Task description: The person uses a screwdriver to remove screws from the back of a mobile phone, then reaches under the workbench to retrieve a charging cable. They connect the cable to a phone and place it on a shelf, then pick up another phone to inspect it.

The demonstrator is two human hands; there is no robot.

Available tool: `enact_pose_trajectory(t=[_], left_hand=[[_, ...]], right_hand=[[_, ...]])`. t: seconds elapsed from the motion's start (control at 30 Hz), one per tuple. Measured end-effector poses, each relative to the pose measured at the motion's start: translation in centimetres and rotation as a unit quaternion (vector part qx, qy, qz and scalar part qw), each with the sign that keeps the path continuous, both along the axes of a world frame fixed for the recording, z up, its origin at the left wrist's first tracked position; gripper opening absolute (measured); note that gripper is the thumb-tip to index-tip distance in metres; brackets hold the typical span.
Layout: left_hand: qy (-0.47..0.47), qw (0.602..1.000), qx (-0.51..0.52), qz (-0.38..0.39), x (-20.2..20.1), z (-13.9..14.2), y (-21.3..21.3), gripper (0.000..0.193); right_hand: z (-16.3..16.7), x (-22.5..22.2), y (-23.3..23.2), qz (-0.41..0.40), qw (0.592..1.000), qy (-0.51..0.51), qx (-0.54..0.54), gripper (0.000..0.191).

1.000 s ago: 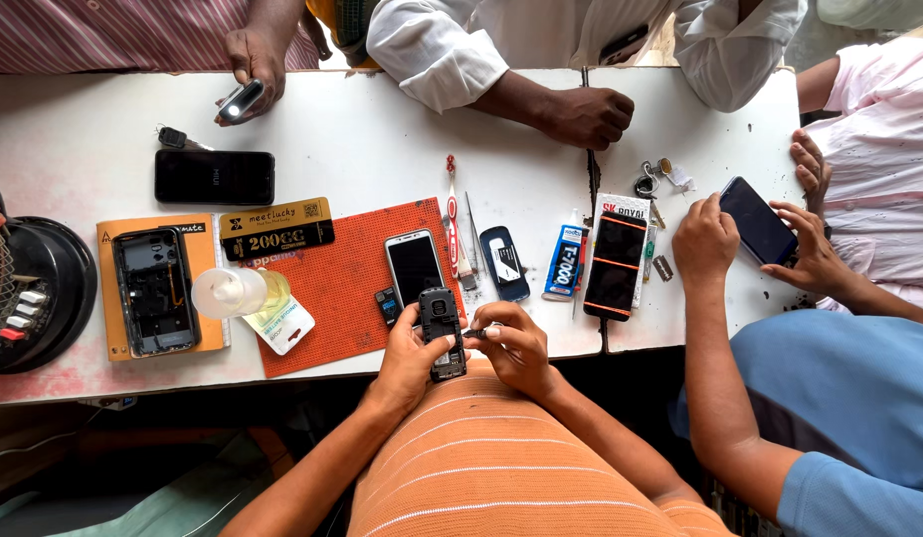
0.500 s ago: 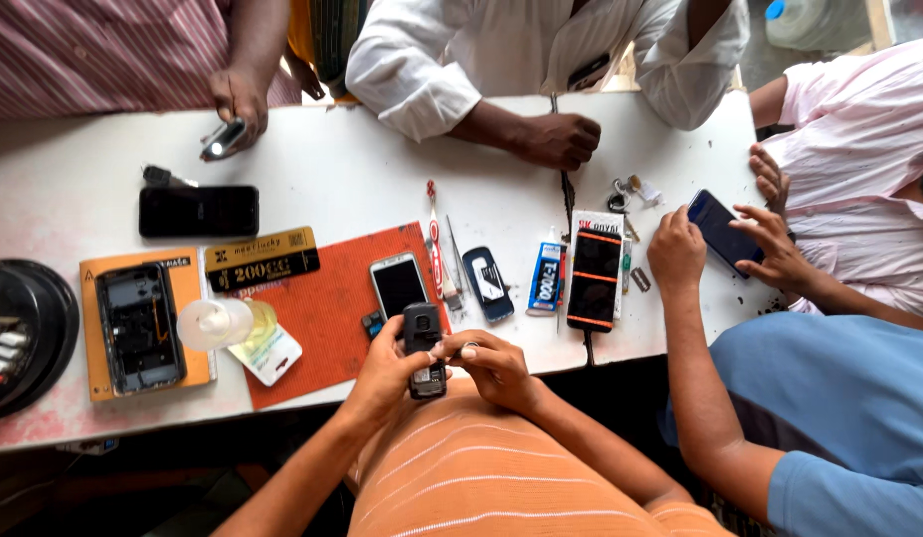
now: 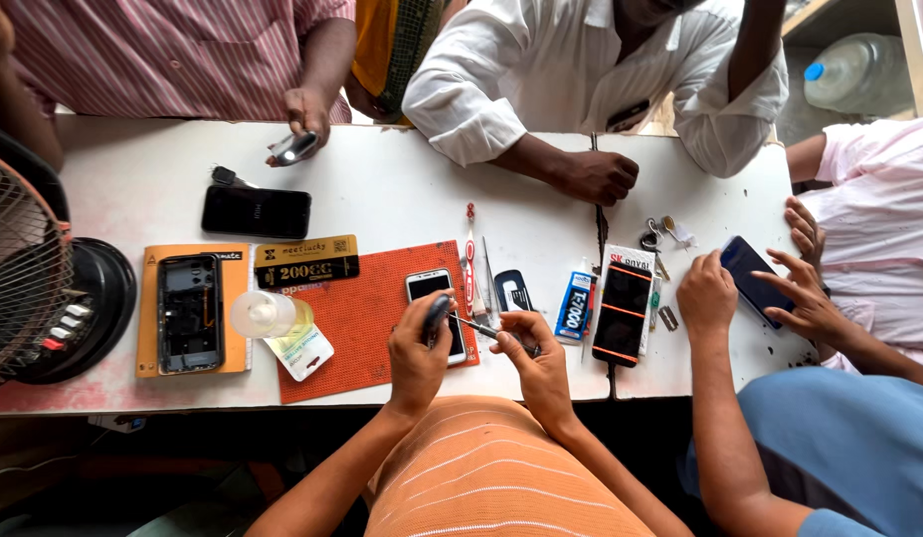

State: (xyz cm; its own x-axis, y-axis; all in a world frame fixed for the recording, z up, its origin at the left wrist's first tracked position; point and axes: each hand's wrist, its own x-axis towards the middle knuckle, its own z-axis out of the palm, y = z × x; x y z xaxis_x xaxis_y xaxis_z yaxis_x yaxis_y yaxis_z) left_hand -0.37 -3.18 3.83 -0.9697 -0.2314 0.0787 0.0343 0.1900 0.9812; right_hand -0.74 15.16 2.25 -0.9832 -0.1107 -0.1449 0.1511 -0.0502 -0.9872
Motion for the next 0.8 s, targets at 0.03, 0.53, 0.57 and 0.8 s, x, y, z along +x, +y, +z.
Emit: enact_pose_trajectory(t=[0.03, 0.53, 0.57, 0.8], left_hand=[[-0.009, 1.000, -0.029, -0.005, -0.1, 0.2, -0.1, 0.035], [0.171, 0.962, -0.137, -0.163, -2.0, 1.3, -2.3, 0.052], [0.161, 0.965, -0.131, -0.160, -1.9, 1.3, -2.3, 0.052], [0.121, 0.974, -0.125, -0.143, -2.0, 0.7, -2.3, 0.049]], right_hand=[[0.1, -0.2, -0.1, 0.001, 0.999, -0.030, -0.012, 0.024], [-1.7, -0.6, 2.3, 0.014, 0.824, -0.448, -0.347, 0.036], [-1.6, -0.3, 2.1, 0.015, 0.850, -0.416, -0.323, 0.035], [-0.8, 0.9, 0.2, 0.022, 0.933, -0.265, -0.244, 0.030]])
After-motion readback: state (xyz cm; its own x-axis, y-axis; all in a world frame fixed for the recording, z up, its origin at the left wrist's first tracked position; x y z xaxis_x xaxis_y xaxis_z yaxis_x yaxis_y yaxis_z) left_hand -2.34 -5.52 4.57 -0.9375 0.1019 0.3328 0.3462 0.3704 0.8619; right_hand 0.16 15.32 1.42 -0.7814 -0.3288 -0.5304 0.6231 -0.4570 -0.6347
